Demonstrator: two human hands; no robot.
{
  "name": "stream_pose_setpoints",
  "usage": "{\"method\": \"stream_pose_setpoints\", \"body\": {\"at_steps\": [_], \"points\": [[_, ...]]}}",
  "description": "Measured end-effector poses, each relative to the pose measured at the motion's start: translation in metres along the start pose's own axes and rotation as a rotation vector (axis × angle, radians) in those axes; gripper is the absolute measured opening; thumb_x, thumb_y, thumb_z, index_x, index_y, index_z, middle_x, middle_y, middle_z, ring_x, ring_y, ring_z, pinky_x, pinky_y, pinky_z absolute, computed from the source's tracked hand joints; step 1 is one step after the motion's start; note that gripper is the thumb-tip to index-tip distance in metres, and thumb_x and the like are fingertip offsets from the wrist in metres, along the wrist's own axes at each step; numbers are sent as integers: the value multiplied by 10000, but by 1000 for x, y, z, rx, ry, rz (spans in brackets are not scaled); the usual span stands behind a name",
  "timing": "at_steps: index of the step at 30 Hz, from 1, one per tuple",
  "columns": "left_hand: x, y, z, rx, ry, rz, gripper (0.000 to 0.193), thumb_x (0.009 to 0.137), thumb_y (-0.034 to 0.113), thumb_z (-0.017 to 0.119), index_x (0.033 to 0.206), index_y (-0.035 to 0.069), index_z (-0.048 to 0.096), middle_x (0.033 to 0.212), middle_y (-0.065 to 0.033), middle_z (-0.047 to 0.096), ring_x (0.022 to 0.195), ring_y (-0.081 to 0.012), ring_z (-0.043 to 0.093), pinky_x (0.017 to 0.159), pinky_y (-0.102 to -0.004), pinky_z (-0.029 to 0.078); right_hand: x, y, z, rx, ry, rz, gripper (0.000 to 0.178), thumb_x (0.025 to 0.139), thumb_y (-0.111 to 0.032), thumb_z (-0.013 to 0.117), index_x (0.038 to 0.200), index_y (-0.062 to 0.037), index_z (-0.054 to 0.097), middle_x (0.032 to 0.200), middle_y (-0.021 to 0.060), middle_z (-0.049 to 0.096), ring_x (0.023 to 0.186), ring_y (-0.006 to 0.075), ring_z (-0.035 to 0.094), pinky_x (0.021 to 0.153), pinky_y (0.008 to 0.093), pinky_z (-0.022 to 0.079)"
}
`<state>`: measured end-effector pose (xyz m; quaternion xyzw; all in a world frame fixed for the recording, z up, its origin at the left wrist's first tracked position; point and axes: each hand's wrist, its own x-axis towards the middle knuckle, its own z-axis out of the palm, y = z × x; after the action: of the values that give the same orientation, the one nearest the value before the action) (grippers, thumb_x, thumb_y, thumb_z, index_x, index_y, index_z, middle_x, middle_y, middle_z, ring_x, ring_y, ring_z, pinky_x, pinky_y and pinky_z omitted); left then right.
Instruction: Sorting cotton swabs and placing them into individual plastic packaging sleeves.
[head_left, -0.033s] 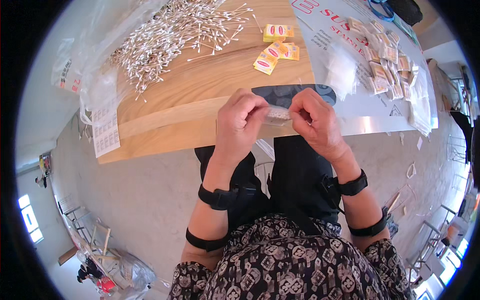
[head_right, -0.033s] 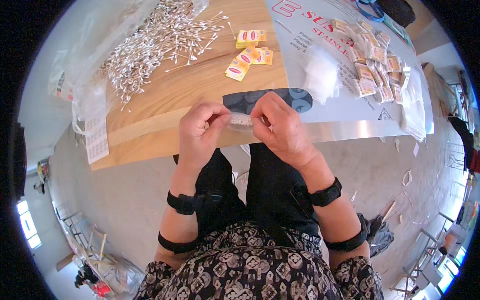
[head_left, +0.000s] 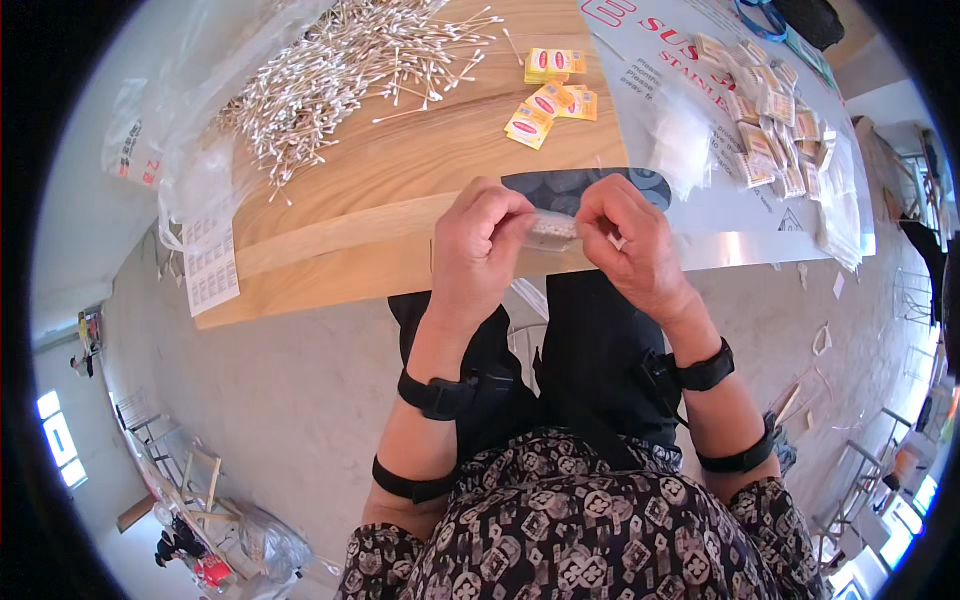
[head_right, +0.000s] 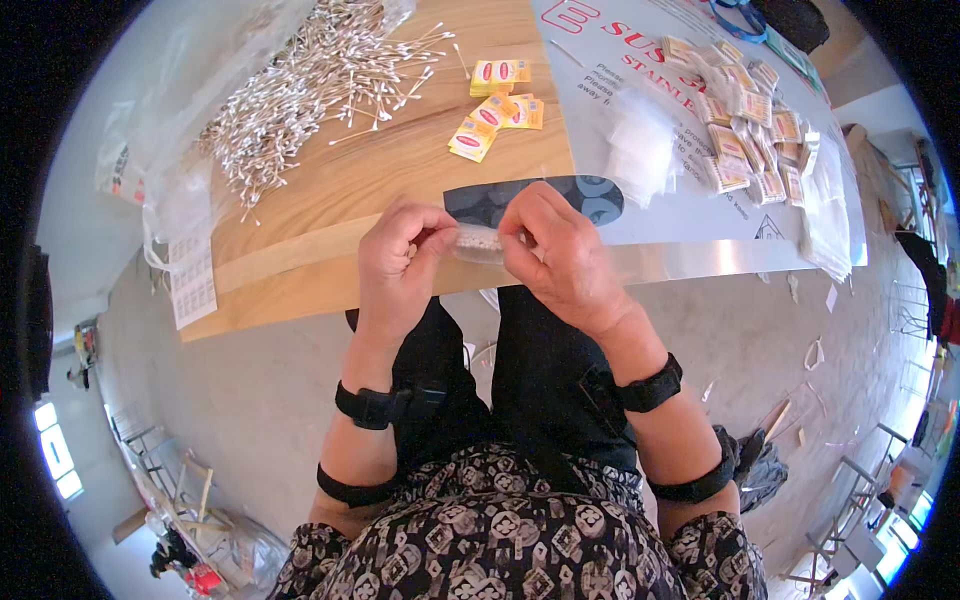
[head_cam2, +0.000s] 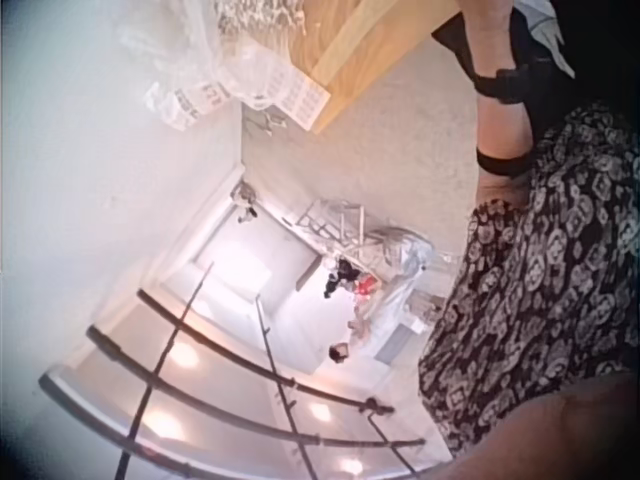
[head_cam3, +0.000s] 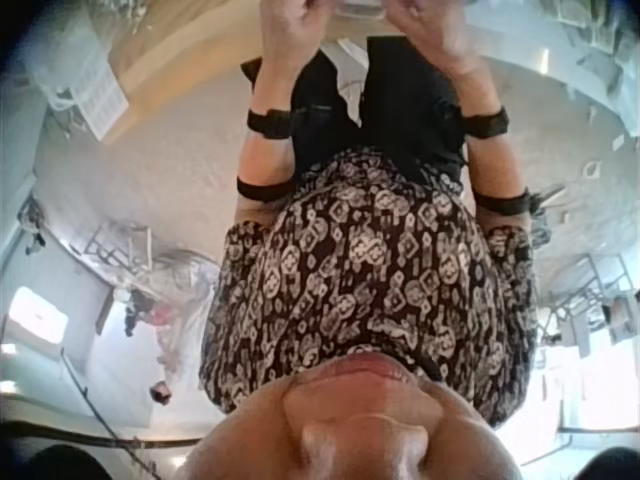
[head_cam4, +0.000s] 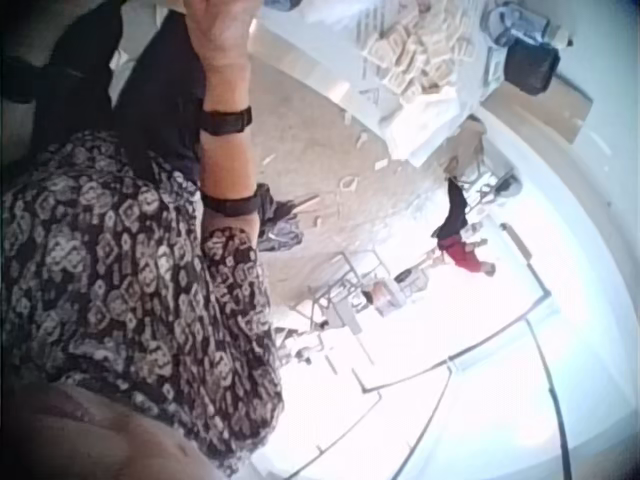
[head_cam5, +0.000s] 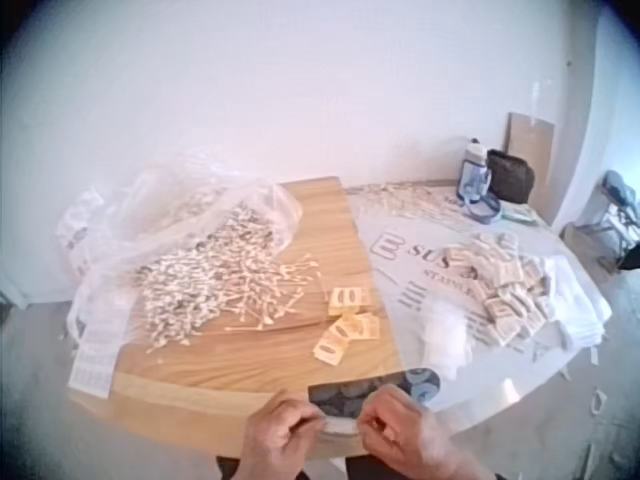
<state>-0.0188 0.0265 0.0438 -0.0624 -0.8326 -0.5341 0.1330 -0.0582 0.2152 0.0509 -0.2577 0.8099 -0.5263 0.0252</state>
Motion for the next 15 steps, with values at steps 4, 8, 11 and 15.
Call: {"method": "stream_pose_setpoints", "body": {"at_steps": [4,8,11,15], "points": [[2,1,10,49,39,92,93,817,-49,643,850,-9,567,808,-88,565,713,-204,552,647,-287,455,9,3,16,-57,153,-248,133,729,0,661,801,-7,550,818,115,556,755,300,558,660,378,473],[0,3,11,227,56,185,108,826,-50,629,825,0,534,790,-108,548,695,-254,544,628,-315,451,12,-1,25,-136,149,-265,121,687,17,658,752,-6,558,802,118,570,767,322,561,674,396,473],[-4,-4,5,208,76,189,109,828,-48,627,826,5,532,778,-107,541,680,-260,531,619,-325,448,12,6,15,-192,192,-331,127,675,32,649,756,-9,561,780,120,565,758,321,561,664,391,472],[-5,-3,3,184,81,195,119,821,-44,636,833,7,530,766,-100,530,670,-240,522,610,-308,439,6,12,-6,-100,119,-158,122,695,32,656,783,-2,578,774,98,573,701,235,564,626,325,463]]}}
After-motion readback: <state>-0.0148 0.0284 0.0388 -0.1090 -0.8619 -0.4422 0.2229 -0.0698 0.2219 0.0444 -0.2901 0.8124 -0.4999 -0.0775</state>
